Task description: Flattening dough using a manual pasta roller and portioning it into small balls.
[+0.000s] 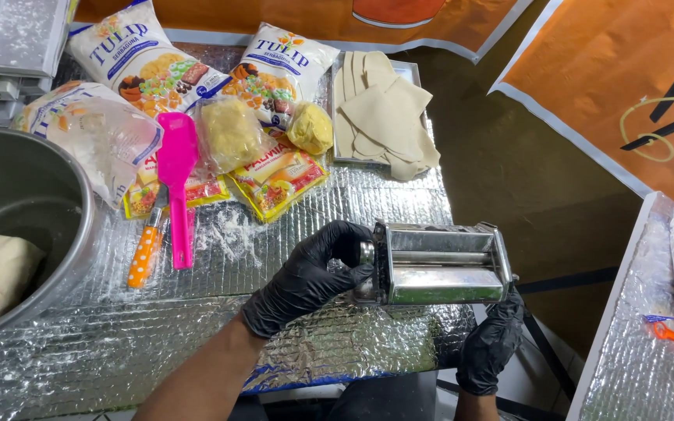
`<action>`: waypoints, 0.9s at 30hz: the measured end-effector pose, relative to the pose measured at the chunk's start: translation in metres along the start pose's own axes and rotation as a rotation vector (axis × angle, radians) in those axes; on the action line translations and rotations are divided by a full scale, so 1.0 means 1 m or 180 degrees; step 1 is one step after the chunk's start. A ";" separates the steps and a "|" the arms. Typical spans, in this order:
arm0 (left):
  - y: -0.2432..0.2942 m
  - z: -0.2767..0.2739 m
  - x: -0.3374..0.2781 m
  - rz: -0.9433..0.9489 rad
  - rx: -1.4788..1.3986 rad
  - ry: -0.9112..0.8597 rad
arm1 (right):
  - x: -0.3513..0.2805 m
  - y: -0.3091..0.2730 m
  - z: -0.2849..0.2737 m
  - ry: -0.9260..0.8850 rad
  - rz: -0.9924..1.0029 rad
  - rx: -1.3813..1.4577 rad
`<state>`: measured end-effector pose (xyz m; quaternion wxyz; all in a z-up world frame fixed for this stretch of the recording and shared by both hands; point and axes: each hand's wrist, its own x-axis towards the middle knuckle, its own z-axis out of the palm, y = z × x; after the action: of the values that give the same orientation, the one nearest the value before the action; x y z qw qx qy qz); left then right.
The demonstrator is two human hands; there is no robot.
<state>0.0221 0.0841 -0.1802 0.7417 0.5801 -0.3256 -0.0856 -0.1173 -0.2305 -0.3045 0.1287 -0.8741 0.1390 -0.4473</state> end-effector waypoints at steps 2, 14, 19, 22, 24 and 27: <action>-0.003 -0.001 0.000 0.0007 -0.0009 -0.0016 | -0.001 0.003 0.000 0.0089 -0.0361 -0.0406; -0.007 -0.002 0.000 -0.0001 0.0047 -0.0041 | -0.001 0.001 -0.003 0.0194 -0.0840 -0.0757; -0.013 -0.002 -0.001 -0.0075 0.0023 -0.0013 | 0.004 0.002 -0.002 0.0233 -0.0980 -0.0720; -0.018 -0.001 -0.002 -0.0146 -0.0161 0.0006 | -0.005 0.018 0.006 0.0321 -0.1003 -0.0705; -0.017 -0.002 -0.003 -0.0085 -0.0165 0.0040 | -0.001 0.010 0.003 0.0259 -0.0929 -0.0732; -0.023 -0.006 -0.003 -0.0443 -0.0019 0.0391 | 0.016 -0.015 -0.005 0.0159 -0.0710 -0.0541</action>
<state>0.0291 0.0832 -0.2034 0.7543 0.6032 -0.2383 -0.1021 -0.1104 -0.2231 -0.2845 0.0002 -0.8805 0.0815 -0.4670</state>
